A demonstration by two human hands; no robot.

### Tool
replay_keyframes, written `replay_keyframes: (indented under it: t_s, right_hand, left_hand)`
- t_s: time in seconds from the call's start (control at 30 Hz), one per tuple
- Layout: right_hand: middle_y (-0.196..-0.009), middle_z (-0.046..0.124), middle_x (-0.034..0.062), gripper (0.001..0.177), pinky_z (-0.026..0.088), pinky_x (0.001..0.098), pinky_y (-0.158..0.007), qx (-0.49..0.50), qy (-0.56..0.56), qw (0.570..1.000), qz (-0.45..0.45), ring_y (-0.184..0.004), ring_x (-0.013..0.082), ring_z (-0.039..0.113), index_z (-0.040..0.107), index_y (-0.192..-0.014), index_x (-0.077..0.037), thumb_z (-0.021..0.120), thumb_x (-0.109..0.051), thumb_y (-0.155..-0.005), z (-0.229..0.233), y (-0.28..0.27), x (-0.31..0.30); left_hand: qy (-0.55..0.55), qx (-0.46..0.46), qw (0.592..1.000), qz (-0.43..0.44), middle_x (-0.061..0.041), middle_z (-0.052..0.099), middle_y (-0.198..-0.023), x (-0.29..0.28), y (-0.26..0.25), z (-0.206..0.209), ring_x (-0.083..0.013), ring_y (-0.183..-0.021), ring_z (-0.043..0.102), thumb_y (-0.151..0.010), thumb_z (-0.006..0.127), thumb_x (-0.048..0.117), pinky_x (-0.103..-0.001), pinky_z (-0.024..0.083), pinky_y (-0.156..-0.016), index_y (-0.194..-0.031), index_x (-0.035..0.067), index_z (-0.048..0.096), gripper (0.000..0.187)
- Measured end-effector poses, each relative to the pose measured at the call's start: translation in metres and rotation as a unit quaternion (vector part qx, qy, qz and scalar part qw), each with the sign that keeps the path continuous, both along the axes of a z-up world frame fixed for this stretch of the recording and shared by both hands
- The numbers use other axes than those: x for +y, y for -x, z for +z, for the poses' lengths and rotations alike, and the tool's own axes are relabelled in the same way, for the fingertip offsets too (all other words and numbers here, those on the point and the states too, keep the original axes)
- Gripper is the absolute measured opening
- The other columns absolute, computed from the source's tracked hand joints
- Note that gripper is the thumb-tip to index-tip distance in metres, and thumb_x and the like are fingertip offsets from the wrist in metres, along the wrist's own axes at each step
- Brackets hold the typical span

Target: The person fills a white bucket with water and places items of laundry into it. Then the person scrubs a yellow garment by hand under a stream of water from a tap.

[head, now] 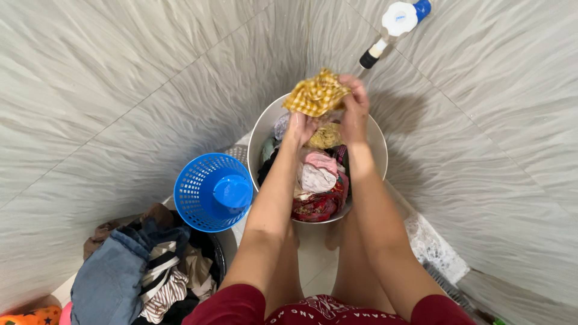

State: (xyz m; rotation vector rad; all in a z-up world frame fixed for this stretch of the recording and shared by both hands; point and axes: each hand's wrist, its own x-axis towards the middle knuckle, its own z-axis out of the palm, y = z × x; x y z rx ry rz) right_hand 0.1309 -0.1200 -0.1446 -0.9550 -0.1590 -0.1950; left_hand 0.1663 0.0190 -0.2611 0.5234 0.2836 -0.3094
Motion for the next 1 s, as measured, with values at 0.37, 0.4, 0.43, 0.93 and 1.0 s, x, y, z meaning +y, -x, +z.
replay_keyframes:
  t_s: [0.37,0.4,0.43,0.93,1.0]
  right_hand:
    - [-0.114,0.072,0.0146,0.037,0.058,0.0367,-0.097,0.079,-0.123,0.987,-0.068,-0.105,0.0252,0.069,0.070,-0.115,0.003,0.046,0.008,-0.088,-0.052,-0.018,-0.007]
    - [-0.110,0.071,0.0140,0.030,0.058,0.0368,-0.094,0.079,-0.112,0.987,-0.085,-0.102,0.0245,0.068,0.069,-0.111,0.003,0.047,0.007,-0.092,-0.054,-0.021,-0.008]
    - [-0.107,0.070,0.0133,0.024,0.058,0.0368,-0.090,0.080,-0.101,0.986,-0.104,-0.098,0.0237,0.067,0.068,-0.107,0.003,0.048,0.006,-0.096,-0.058,-0.021,-0.011]
    - [-0.106,0.071,0.0189,0.032,0.065,0.0372,-0.057,0.317,0.292,0.902,-0.029,-0.079,0.0299,0.075,0.060,-0.126,-0.003,0.039,-0.005,-0.102,-0.079,-0.015,-0.056]
    - [-0.101,0.073,0.0176,0.030,0.064,0.0350,-0.055,0.262,0.252,0.930,-0.048,-0.074,0.0269,0.075,0.062,-0.123,0.000,0.041,-0.005,-0.102,-0.079,-0.017,-0.054]
  left_hand:
    - [-0.136,-0.005,0.991,0.001,-0.007,0.069,-0.120,-0.053,0.004,0.015,-0.0237,-0.099,0.063,-0.105,0.051,0.035,-0.039,0.041,-0.065,-0.137,0.009,0.060,0.042]
    - [-0.177,-0.016,0.984,0.013,-0.008,0.069,-0.121,-0.054,0.002,0.019,-0.0233,-0.102,0.063,-0.105,0.051,0.035,-0.040,0.045,-0.070,-0.136,0.008,0.060,0.043]
    - [-0.218,-0.025,0.975,0.022,-0.008,0.068,-0.121,-0.056,0.001,0.021,-0.0230,-0.104,0.063,-0.105,0.051,0.035,-0.041,0.049,-0.075,-0.135,0.006,0.060,0.043]
    - [-0.709,-0.161,0.677,0.113,-0.026,0.074,-0.098,0.018,0.001,0.039,-0.0420,-0.099,0.072,-0.077,0.055,0.005,-0.046,0.056,-0.091,-0.107,0.007,0.078,0.037]
    - [-0.698,-0.110,0.694,0.138,-0.026,0.074,-0.096,0.022,0.004,0.055,-0.0419,-0.097,0.072,-0.078,0.058,0.007,-0.045,0.056,-0.087,-0.104,0.004,0.077,0.033]
